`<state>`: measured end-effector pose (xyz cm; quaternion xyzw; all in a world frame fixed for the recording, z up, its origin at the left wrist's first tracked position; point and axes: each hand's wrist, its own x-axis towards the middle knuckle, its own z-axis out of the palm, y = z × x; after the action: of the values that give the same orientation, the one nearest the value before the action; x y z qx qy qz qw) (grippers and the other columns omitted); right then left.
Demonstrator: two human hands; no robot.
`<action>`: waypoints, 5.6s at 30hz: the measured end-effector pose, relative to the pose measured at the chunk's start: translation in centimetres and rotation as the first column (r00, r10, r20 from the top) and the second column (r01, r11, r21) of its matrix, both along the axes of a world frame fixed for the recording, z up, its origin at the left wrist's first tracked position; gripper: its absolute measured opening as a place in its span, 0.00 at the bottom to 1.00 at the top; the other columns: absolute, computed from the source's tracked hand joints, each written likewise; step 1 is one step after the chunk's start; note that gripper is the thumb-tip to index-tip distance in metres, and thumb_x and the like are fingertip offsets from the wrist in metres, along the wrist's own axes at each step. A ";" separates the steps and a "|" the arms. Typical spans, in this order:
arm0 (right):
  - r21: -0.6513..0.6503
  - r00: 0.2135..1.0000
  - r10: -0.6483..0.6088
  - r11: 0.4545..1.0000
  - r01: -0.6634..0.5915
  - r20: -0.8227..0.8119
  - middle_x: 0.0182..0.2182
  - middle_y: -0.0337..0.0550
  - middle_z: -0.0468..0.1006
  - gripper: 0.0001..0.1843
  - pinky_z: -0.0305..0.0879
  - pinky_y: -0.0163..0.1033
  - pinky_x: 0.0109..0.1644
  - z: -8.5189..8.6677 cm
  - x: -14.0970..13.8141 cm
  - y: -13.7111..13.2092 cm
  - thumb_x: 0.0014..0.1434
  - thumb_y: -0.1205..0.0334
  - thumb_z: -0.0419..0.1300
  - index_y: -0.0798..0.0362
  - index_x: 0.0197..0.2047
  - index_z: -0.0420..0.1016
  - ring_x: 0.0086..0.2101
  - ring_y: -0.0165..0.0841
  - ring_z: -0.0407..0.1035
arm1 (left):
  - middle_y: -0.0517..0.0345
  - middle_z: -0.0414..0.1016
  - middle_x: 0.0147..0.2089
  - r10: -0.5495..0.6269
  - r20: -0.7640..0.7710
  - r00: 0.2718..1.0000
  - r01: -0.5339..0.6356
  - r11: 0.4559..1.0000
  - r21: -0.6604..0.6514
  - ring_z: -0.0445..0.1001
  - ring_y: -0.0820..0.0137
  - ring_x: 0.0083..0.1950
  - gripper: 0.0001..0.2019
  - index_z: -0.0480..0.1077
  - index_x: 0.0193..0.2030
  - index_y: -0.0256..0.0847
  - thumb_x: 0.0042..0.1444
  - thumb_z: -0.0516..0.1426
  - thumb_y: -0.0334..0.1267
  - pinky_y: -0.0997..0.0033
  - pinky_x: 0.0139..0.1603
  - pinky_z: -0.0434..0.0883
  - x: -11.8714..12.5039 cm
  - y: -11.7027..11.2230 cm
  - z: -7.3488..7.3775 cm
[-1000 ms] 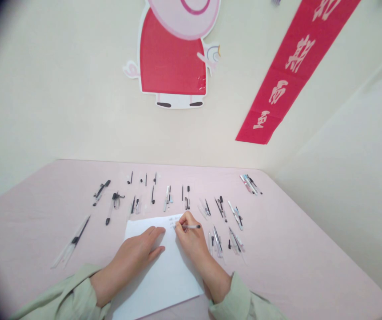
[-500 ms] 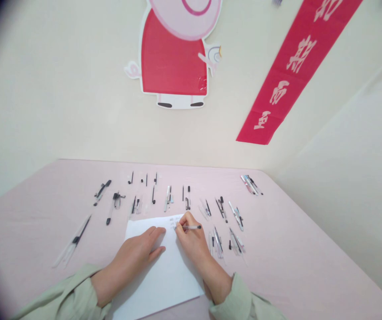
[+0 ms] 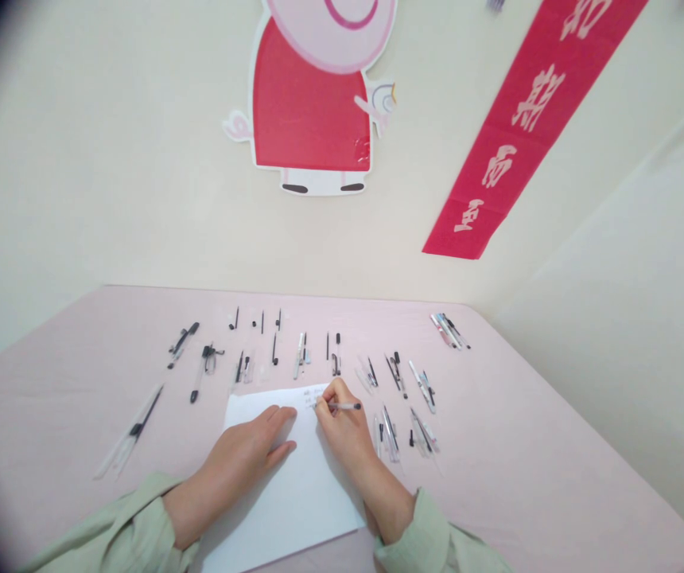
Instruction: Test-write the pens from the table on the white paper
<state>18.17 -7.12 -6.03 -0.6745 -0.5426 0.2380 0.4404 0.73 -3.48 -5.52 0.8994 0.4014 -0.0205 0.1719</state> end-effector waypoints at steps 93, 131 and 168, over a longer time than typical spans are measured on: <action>0.002 0.999 -0.046 0.999 0.046 0.011 0.20 0.31 0.64 0.05 0.55 0.34 0.29 -0.3 0.9 0.0 0.54 0.63 0.53 0.49 0.26 0.61 0.23 0.31 0.61 | 0.50 0.71 0.50 0.019 -0.010 1.000 -0.019 1.000 -0.017 0.76 0.61 0.41 0.13 0.62 0.52 0.45 0.61 0.48 0.38 0.65 0.38 0.71 0.0 -0.1 0.3; 0.237 0.997 0.067 0.969 -0.072 0.030 0.39 0.42 0.75 0.10 0.64 0.37 0.43 1.5 0.4 -0.8 0.65 0.62 0.51 0.49 0.44 0.72 0.39 0.34 0.69 | 0.48 0.73 0.39 0.967 0.144 0.209 0.370 0.058 -0.927 0.74 0.71 0.36 0.16 0.68 0.46 0.32 0.66 0.48 0.44 0.71 0.43 0.72 0.0 2.2 2.6; 0.098 0.719 0.101 0.994 -0.046 -0.688 0.14 0.26 0.57 0.13 0.50 0.31 0.23 0.1 -0.1 0.2 0.57 0.55 0.59 0.51 0.26 0.61 0.17 0.24 0.50 | 0.53 0.77 0.41 0.797 0.505 0.331 0.213 0.458 -0.863 0.72 0.69 0.39 0.11 0.73 0.42 0.39 0.52 0.63 0.39 0.70 0.44 0.67 0.4 1.6 0.0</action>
<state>18.08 -6.87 -5.95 -0.4983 -0.3741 0.4695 0.6256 1.13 -1.86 -5.55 0.4401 0.3629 0.3157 0.7583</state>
